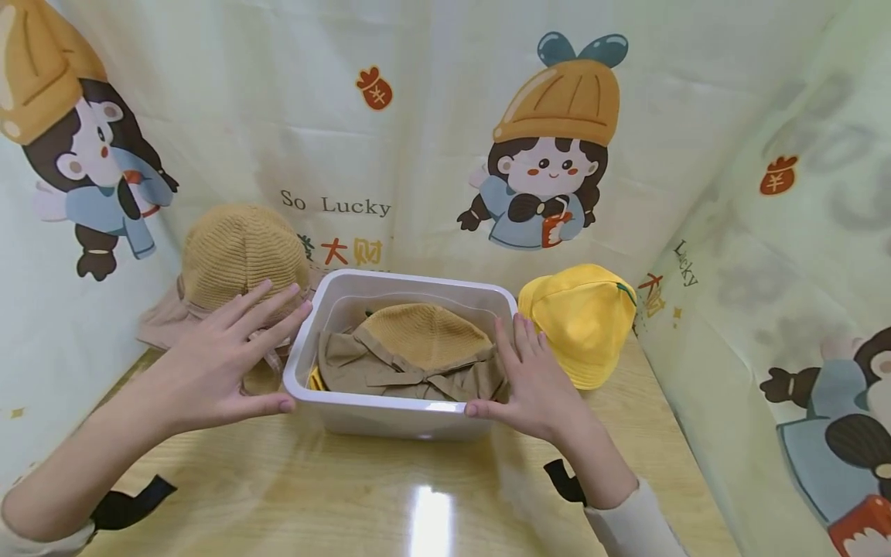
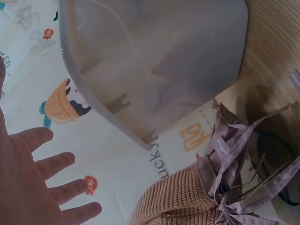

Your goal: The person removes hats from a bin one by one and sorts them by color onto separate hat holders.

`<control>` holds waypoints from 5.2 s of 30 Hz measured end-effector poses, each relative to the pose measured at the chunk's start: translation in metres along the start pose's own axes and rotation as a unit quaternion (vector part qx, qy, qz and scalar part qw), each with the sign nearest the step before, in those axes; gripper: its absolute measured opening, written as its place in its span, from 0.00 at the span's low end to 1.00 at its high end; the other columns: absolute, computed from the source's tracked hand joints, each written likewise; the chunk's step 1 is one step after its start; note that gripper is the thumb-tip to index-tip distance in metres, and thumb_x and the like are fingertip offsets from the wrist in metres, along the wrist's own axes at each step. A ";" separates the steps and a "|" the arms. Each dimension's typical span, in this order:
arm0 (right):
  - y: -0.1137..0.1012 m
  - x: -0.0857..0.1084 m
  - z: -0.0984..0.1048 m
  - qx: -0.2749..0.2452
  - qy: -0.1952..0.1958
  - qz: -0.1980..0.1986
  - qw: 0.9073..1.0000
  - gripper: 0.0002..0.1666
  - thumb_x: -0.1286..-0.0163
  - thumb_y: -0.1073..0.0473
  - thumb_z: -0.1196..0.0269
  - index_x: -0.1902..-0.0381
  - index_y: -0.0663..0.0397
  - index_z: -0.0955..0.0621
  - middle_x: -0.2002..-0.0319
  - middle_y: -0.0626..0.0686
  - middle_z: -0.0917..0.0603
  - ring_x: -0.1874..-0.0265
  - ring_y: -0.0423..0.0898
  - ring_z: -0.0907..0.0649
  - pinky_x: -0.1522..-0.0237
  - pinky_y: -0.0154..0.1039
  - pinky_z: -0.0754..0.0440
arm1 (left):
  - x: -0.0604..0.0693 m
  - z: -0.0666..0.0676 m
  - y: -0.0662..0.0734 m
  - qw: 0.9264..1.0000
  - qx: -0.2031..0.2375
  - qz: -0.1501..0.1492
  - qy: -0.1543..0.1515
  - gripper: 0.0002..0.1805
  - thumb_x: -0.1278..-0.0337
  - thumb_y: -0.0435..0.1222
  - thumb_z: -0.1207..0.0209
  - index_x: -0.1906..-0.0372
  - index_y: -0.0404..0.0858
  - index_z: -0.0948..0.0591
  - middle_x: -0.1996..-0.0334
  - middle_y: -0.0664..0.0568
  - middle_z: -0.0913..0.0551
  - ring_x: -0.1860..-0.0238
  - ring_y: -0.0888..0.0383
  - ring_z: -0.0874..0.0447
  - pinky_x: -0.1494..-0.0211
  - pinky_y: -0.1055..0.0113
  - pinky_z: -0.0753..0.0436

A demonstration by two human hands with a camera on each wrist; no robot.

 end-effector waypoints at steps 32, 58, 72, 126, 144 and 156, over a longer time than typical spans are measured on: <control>-0.002 -0.001 -0.019 -0.091 0.050 -0.036 0.994 0.69 0.44 0.26 0.34 0.19 0.42 0.59 0.20 0.60 0.61 0.21 0.62 0.58 0.26 0.65 0.50 | -0.048 0.005 0.006 0.998 0.045 -0.026 -0.034 0.52 0.45 0.69 0.43 0.20 0.57 0.48 0.22 0.52 0.42 0.23 0.44 0.44 0.33 0.40 0.30; -0.002 0.003 -0.021 -0.104 0.053 -0.051 0.992 0.70 0.47 0.24 0.34 0.19 0.47 0.53 0.19 0.54 0.63 0.21 0.61 0.58 0.28 0.68 0.46 | -0.095 -0.006 0.014 0.990 0.059 -0.058 -0.115 0.49 0.41 0.70 0.49 0.21 0.52 0.44 0.24 0.49 0.39 0.24 0.45 0.42 0.28 0.43 0.34; 0.000 0.003 -0.021 -0.107 0.050 -0.054 0.992 0.70 0.47 0.24 0.33 0.19 0.46 0.54 0.19 0.58 0.60 0.21 0.60 0.58 0.28 0.67 0.46 | -0.122 -0.008 0.022 0.986 0.044 -0.061 -0.150 0.48 0.42 0.72 0.51 0.21 0.54 0.41 0.25 0.48 0.37 0.27 0.44 0.38 0.36 0.40 0.26; 0.003 0.004 -0.017 -0.108 0.051 -0.050 0.992 0.69 0.45 0.25 0.34 0.19 0.47 0.53 0.19 0.58 0.61 0.21 0.63 0.59 0.30 0.71 0.46 | -0.187 -0.043 0.046 0.963 0.062 -0.069 -0.253 0.42 0.34 0.71 0.62 0.21 0.58 0.43 0.23 0.50 0.39 0.24 0.47 0.42 0.27 0.45 0.35; -0.002 0.006 -0.022 -0.123 0.046 -0.064 0.989 0.69 0.46 0.23 0.35 0.19 0.40 0.55 0.19 0.57 0.61 0.21 0.62 0.60 0.30 0.71 0.46 | -0.203 -0.060 0.050 0.960 0.066 -0.093 -0.257 0.31 0.24 0.58 0.60 0.22 0.55 0.39 0.25 0.49 0.36 0.24 0.48 0.41 0.26 0.47 0.37; -0.002 0.003 -0.021 -0.118 0.046 -0.059 0.990 0.68 0.47 0.22 0.35 0.19 0.37 0.55 0.19 0.56 0.62 0.21 0.60 0.60 0.29 0.68 0.46 | -0.203 -0.082 0.050 0.948 0.090 -0.107 -0.284 0.27 0.23 0.45 0.53 0.24 0.50 0.36 0.27 0.47 0.32 0.28 0.47 0.33 0.26 0.50 0.34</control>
Point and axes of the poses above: each hand's wrist, its own x-axis away from the middle knuckle, its own z-axis out of the back of the hand, y = z × x, the point moved 2 cm from there along -x, towards the middle knuckle
